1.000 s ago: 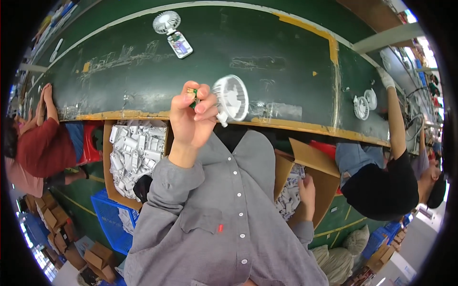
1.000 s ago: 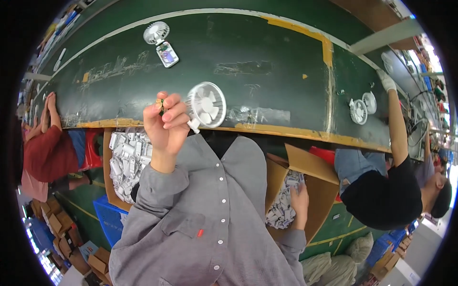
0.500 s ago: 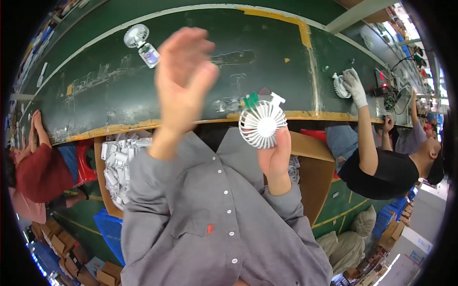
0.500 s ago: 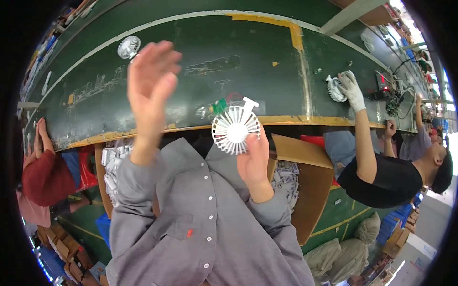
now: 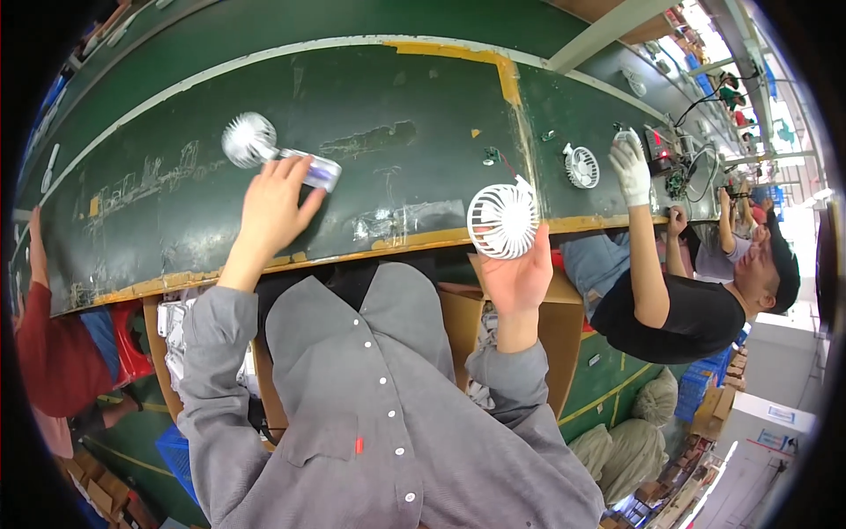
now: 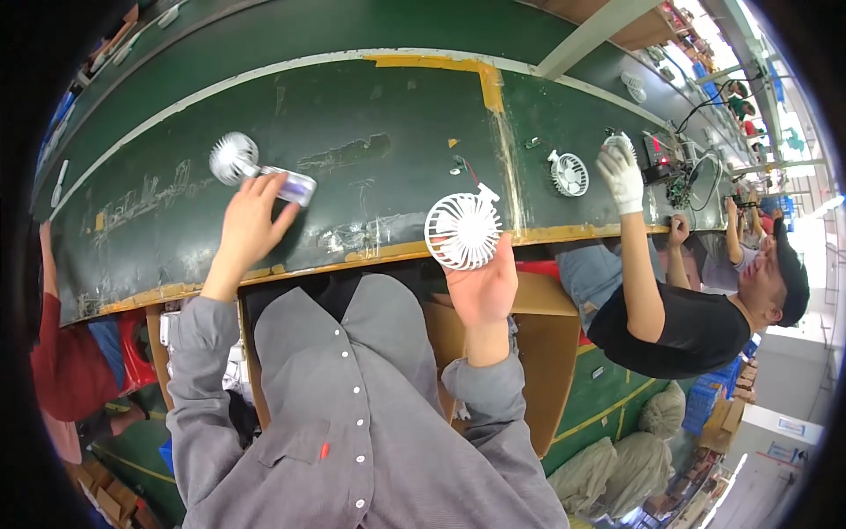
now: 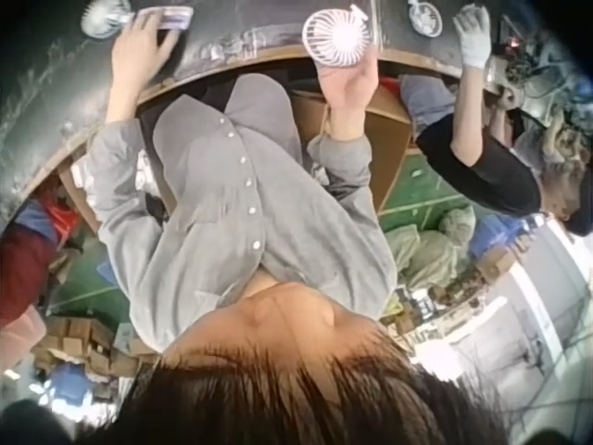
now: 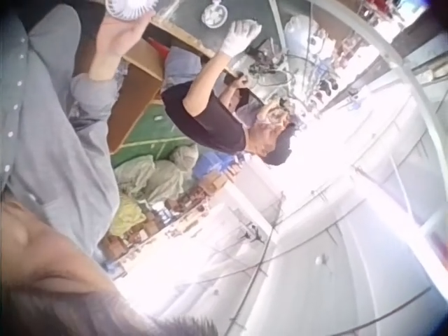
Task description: The person assembles small handheld portable fans by hand, combining fan housings, circuit boards, batteries, and plastic casings from various handheld fan components.
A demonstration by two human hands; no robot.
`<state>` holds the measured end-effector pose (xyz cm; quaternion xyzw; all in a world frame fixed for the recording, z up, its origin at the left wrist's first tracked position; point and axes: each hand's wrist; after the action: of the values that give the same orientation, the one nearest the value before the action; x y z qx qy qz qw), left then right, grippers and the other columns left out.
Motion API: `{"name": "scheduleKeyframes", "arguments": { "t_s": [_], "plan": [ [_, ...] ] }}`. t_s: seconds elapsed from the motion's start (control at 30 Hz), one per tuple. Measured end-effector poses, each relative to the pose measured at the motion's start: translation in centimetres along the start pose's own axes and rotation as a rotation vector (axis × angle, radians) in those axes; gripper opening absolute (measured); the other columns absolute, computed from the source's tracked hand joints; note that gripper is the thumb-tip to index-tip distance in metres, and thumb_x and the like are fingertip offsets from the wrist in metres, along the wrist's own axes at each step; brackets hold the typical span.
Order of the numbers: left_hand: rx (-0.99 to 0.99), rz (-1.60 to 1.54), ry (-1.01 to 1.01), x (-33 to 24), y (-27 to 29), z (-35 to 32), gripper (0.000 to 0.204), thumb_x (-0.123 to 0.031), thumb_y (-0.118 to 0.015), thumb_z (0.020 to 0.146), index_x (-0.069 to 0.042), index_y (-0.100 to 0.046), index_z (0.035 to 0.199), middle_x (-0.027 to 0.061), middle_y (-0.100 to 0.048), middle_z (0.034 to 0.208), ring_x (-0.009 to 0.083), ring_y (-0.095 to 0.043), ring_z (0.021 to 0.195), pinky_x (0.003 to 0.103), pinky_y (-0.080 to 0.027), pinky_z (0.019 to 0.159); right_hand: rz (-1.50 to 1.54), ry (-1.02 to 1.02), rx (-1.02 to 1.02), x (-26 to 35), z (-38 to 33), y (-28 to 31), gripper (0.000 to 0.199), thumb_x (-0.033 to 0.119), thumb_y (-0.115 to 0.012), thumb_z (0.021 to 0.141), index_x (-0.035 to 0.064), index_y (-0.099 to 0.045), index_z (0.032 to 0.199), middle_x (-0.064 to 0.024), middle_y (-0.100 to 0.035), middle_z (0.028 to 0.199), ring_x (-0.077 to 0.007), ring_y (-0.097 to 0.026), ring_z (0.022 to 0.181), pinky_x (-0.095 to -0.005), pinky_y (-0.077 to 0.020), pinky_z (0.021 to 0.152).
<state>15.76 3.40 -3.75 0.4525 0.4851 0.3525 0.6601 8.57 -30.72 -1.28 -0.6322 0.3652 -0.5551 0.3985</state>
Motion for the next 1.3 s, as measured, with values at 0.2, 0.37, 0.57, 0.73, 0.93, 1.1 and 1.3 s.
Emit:
{"name": "scheduleKeyframes", "arguments": {
  "t_s": [0.2, 0.37, 0.57, 0.73, 0.93, 1.1, 1.3],
  "plan": [
    [-0.107, 0.07, -0.106, 1.2, 0.0, 0.0, 0.063, -0.024, -0.067, 0.077, -0.013, -0.049, 0.136, 0.0133, -0.046, 0.139, 0.0337, -0.044, 0.128, 0.049, -0.039, 0.102, -0.542, 0.201, -0.005, 1.1, 0.8, 0.7, 0.051, 0.025, -0.044, 0.1, 0.0004, -0.033, 0.144, -0.0147, -0.044, 0.143, -0.0303, -0.044, 0.131, -0.0463, -0.0358, 0.109],
    [-0.109, 0.047, -0.07, 0.1, -1.0, 0.0, 0.062, -0.03, -0.071, 0.073, -0.008, -0.053, 0.128, 0.0189, -0.049, 0.126, 0.0365, -0.048, 0.118, 0.048, -0.044, 0.095, -1.702, 0.367, -0.064, 3.1, 3.0, 4.6, 0.039, 0.01, -0.059, 0.091, -0.0021, -0.053, 0.128, -0.0164, -0.054, 0.13, -0.0293, -0.052, 0.121, -0.0377, -0.0393, 0.102],
    [-0.067, -0.267, -0.012, -2.1, -0.2, -0.3, 0.058, -0.03, -0.072, 0.074, -0.007, -0.056, 0.124, 0.014, -0.052, 0.123, 0.0342, -0.056, 0.108, 0.043, -0.048, 0.091, -2.608, 0.613, 0.059, 6.7, 9.1, 10.1, 0.054, 0.015, -0.057, 0.088, 0.0022, -0.044, 0.139, -0.0195, -0.046, 0.14, -0.0373, -0.041, 0.131, -0.0492, -0.0284, 0.111],
    [-0.124, -0.696, -0.002, -4.8, 2.2, -1.4, 0.052, -0.027, -0.07, 0.079, -0.004, -0.057, 0.124, 0.0144, -0.059, 0.114, 0.032, -0.06, 0.103, 0.039, -0.048, 0.088, -2.264, 0.762, -0.001, 1.9, 9.7, 4.4, 0.055, 0.017, -0.06, 0.086, -0.0023, -0.045, 0.135, -0.0236, -0.045, 0.139, -0.0403, -0.039, 0.132, -0.049, -0.028, 0.111],
    [-0.115, -0.964, -0.103, -7.7, 5.7, -1.9, 0.05, -0.026, -0.069, 0.078, 0.002, -0.061, 0.118, 0.0186, -0.063, 0.11, 0.0324, -0.064, 0.1, 0.038, -0.051, 0.086, -1.559, 0.4, 0.356, -9.6, 4.7, -1.3, 0.038, 0.007, -0.064, 0.083, -0.002, -0.057, 0.119, -0.0172, -0.06, 0.121, -0.0319, -0.055, 0.115, -0.0421, -0.0411, 0.099],
    [-0.197, -0.977, -0.072, -5.7, 7.8, -2.8, 0.048, -0.022, -0.067, 0.078, 0.003, -0.06, 0.119, 0.0167, -0.063, 0.108, 0.0275, -0.064, 0.097, 0.034, -0.05, 0.085, -0.901, 0.081, 0.214, -10.2, 2.5, -3.8, 0.014, 0.006, -0.05, 0.095, -0.0024, -0.061, 0.097, -0.0105, -0.066, 0.087, -0.0132, -0.059, 0.078, -0.0299, -0.0474, 0.079],
    [-0.225, -0.725, -0.231, -6.4, 6.5, -3.7, 0.063, -0.009, -0.064, 0.067, -0.004, -0.054, 0.129, 0.0189, -0.054, 0.131, 0.0344, -0.048, 0.127, 0.045, -0.036, 0.108, -0.593, -0.358, 0.211, -7.1, 0.8, -5.8, 0.023, 0.018, -0.044, 0.098, -0.0004, -0.058, 0.096, -0.0055, -0.044, 0.047, -0.0224, -0.056, 0.051, -0.0403, -0.0507, 0.066]
  ]
}}
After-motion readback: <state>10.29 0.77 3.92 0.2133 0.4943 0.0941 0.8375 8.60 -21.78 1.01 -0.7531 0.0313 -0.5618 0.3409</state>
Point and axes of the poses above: each hand's wrist, its own z-axis towards the middle knuckle, its own y-axis out of the back of the hand, x = y × z
